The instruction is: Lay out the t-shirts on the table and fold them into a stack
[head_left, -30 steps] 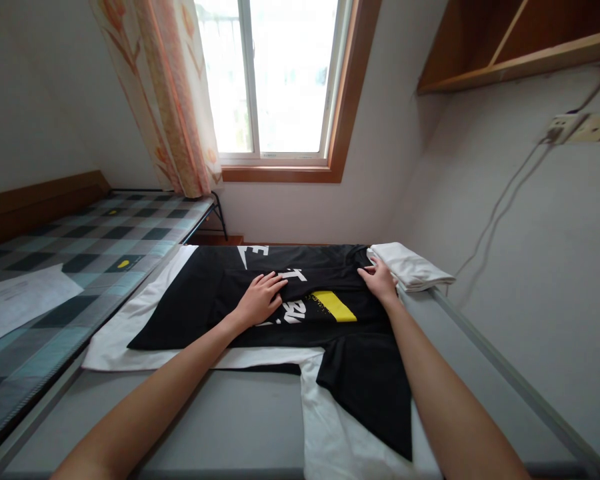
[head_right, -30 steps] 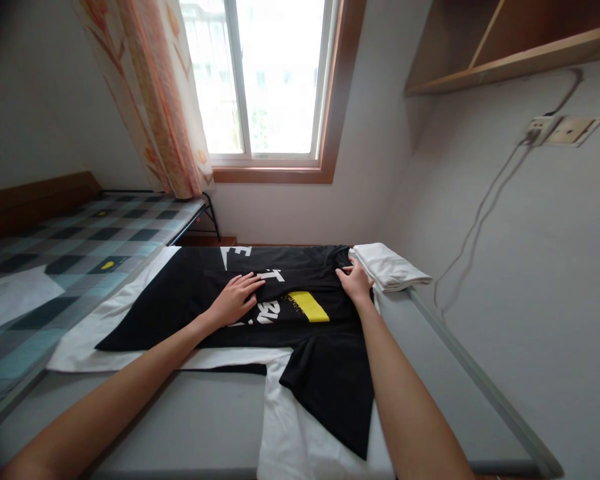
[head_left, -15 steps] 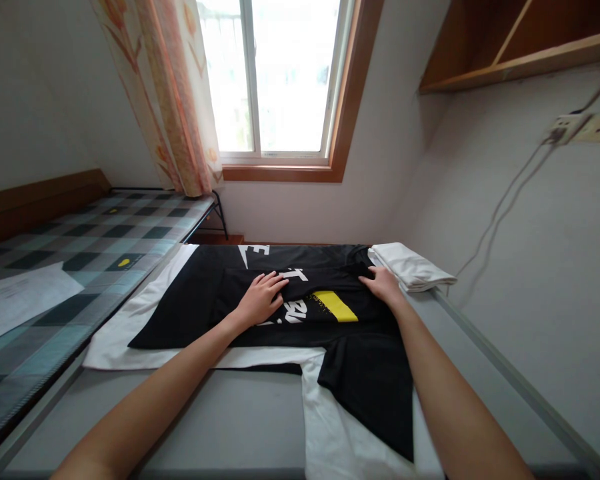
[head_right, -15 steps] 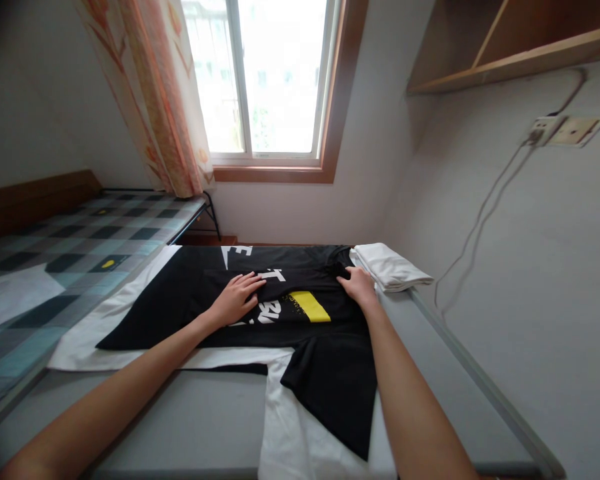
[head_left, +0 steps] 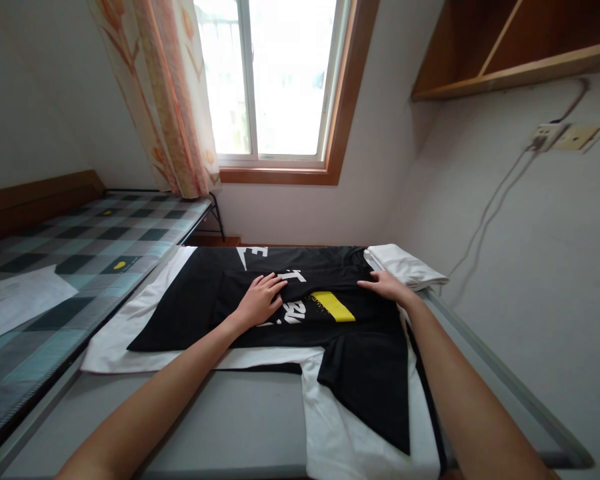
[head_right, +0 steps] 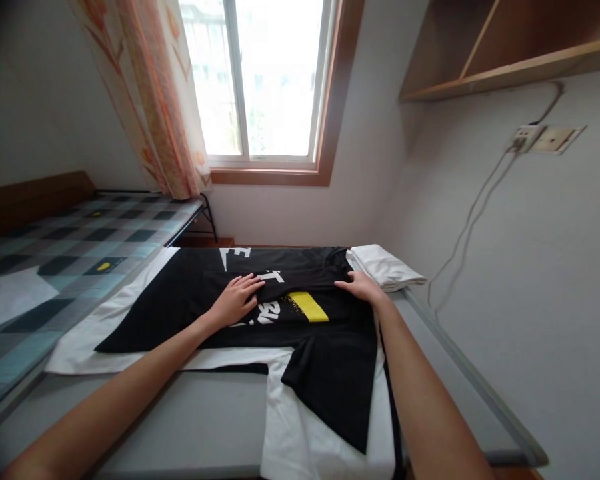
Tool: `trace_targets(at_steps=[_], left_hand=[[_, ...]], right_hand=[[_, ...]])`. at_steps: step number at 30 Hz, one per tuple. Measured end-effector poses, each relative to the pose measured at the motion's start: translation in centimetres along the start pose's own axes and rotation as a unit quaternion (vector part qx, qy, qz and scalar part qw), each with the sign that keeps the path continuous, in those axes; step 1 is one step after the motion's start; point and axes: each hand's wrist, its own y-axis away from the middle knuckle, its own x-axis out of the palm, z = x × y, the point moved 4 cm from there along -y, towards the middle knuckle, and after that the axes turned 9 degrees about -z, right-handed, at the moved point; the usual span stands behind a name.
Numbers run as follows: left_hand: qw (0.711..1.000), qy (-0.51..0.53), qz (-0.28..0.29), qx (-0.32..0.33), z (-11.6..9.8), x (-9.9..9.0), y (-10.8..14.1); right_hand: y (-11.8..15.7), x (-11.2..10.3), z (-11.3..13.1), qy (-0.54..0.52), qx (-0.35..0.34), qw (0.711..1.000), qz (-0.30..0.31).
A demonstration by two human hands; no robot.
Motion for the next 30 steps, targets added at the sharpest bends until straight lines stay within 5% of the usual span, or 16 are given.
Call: trace_targets(at_steps=[3, 7, 12, 16, 20, 23, 25, 30], left_hand=[[1.0, 0.002, -0.003, 0.001, 0.0, 0.0, 0.0], [1.0, 0.003, -0.003, 0.003, 0.1, 0.2, 0.0], [1.0, 0.005, -0.008, 0.006, 0.1, 0.2, 0.0], [0.999, 0.015, -0.035, 0.008, -0.2, -0.3, -0.1], [0.997, 0.03, -0.07, 0.011, -0.3, -0.7, -0.1], [0.997, 0.03, -0.068, 0.009, -0.1, -0.4, -0.1], [0.998, 0.024, -0.065, 0.01, 0.0, -0.2, -0.1], [0.997, 0.019, -0.064, 0.024, 0.1, 0.0, -0.1]], right_hand=[[0.1, 0.1, 0.4, 0.004, -0.026, 0.996, 0.084], [0.3, -0.7, 2.1, -0.004, -0.065, 0.991, 0.117], [-0.2, -3.7, 5.3, -0.053, -0.024, 0.99, 0.126], [0.0, -5.4, 10.0, -0.183, 0.024, 0.97, 0.156], [2.1, -3.7, 15.5, -0.278, 0.02, 0.94, 0.198], [4.2, -0.4, 18.7, -0.282, -0.083, 0.891, 0.348], [4.0, 1.0, 19.3, -0.249, -0.156, 0.902, 0.316], [1.2, 2.7, 18.1, -0.088, -0.234, 0.965, 0.073]])
